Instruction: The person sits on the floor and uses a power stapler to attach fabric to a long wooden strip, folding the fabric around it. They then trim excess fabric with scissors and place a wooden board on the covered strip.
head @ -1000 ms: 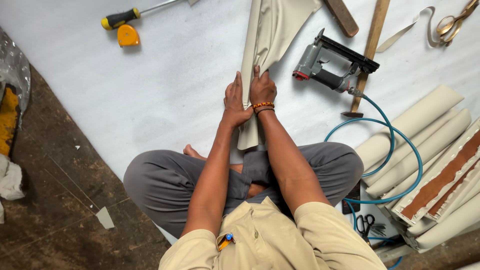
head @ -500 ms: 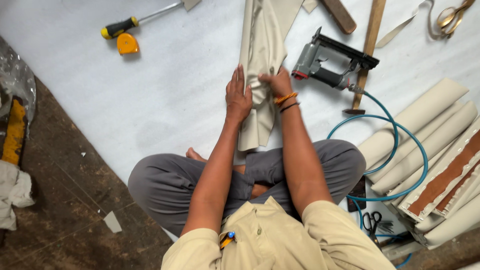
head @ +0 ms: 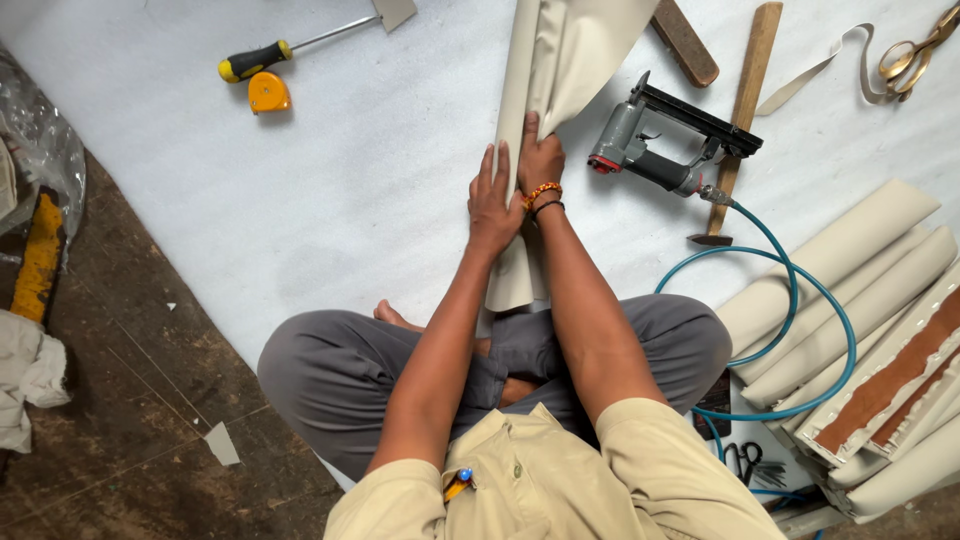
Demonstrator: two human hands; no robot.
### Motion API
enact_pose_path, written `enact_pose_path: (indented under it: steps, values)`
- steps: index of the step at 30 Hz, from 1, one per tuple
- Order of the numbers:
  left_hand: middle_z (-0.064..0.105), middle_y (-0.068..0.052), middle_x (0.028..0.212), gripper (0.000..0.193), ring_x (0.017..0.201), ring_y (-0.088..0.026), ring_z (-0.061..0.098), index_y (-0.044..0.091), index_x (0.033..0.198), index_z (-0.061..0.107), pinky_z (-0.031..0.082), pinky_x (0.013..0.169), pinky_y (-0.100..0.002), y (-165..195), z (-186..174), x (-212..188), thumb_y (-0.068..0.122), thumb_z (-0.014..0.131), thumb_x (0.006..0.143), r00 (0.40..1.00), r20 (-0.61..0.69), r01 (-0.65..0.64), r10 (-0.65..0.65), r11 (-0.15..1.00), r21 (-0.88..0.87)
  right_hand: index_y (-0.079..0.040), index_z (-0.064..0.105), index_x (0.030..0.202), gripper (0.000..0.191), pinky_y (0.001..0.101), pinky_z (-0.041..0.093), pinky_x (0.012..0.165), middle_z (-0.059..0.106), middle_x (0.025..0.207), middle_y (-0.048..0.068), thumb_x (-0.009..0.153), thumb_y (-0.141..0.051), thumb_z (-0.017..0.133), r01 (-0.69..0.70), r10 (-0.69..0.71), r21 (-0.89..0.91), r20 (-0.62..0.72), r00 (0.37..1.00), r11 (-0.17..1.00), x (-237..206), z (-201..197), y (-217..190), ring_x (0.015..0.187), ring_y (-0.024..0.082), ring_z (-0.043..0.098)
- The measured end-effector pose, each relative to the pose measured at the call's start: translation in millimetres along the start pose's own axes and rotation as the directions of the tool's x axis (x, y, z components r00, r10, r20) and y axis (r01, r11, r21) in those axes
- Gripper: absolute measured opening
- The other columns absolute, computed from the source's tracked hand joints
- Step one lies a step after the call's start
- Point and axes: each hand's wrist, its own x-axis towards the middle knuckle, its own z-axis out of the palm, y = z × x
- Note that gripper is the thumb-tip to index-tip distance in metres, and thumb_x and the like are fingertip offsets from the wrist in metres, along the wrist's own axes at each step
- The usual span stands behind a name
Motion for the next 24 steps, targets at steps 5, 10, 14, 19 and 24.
enact_pose_path:
  steps: [5, 10, 14, 19, 24]
  values:
    - [0.025, -0.018, 0.171, 0.091, 0.161, -0.035, 0.012, 0.01, 0.164, 0.019, 0.02, 0.129, -0.05, -21, -30, -6, 0.046, 0.064, 0.093, 0.988, 0.086, 0.14, -0.125, 0.971, -0.196, 0.003, 0.062, 0.061, 0.086, 0.0433, 0.055, 0.058, 0.065, 0.058, 0.019, 0.094, -0.074, 0.043, -0.056, 0.055, 0.033, 0.051, 0.997, 0.998, -6, 3, 5, 0.056, 0.032, 0.069]
    - [0.027, -0.015, 0.173, 0.105, 0.166, -0.036, -0.001, 0.005, 0.168, 0.006, -0.01, 0.13, -0.06, -18, -18, 10, 0.068, 0.046, 0.095, 0.996, 0.066, 0.044, -0.053, 0.992, 0.121, 0.005, 0.061, 0.062, 0.084, 0.0447, 0.053, 0.054, 0.064, 0.057, 0.021, 0.094, -0.072, 0.047, -0.041, 0.041, 0.027, 0.006, 0.999, 0.999, -11, -1, 15, 0.053, 0.032, 0.066]
    - [0.019, -0.02, 0.172, 0.13, 0.16, -0.041, -0.013, 0.007, 0.166, 0.003, -0.023, 0.121, -0.059, -11, -9, 4, 0.084, 0.058, 0.078, 0.984, 0.174, 0.039, -0.043, 0.999, 0.023, 0.004, 0.065, 0.064, 0.082, 0.0434, 0.053, 0.055, 0.066, 0.058, 0.02, 0.095, -0.07, 0.047, -0.086, 0.082, 0.075, 0.056, 0.995, 0.993, -16, -4, 22, 0.053, 0.03, 0.068]
    - [0.004, -0.022, 0.177, 0.134, 0.163, -0.043, -0.007, 0.006, 0.168, -0.001, -0.012, 0.127, -0.062, 0, -7, -12, 0.079, 0.068, 0.08, 0.987, 0.16, 0.025, 0.012, 0.973, -0.228, 0.006, 0.065, 0.067, 0.082, 0.044, 0.053, 0.054, 0.066, 0.058, 0.021, 0.097, -0.068, 0.045, -0.093, 0.09, 0.052, 0.07, 0.994, 0.994, -24, -11, 28, 0.053, 0.031, 0.067]
    - [0.003, -0.02, 0.176, 0.132, 0.165, -0.039, -0.002, 0.01, 0.167, -0.001, -0.006, 0.127, -0.067, 5, -8, -23, 0.069, 0.077, 0.079, 0.988, 0.147, -0.044, 0.049, 0.998, -0.039, 0.005, 0.065, 0.066, 0.081, 0.0437, 0.052, 0.052, 0.066, 0.057, 0.02, 0.098, -0.067, 0.045, -0.063, 0.057, 0.088, 0.066, 0.996, 0.994, -31, -11, 30, 0.052, 0.029, 0.066]
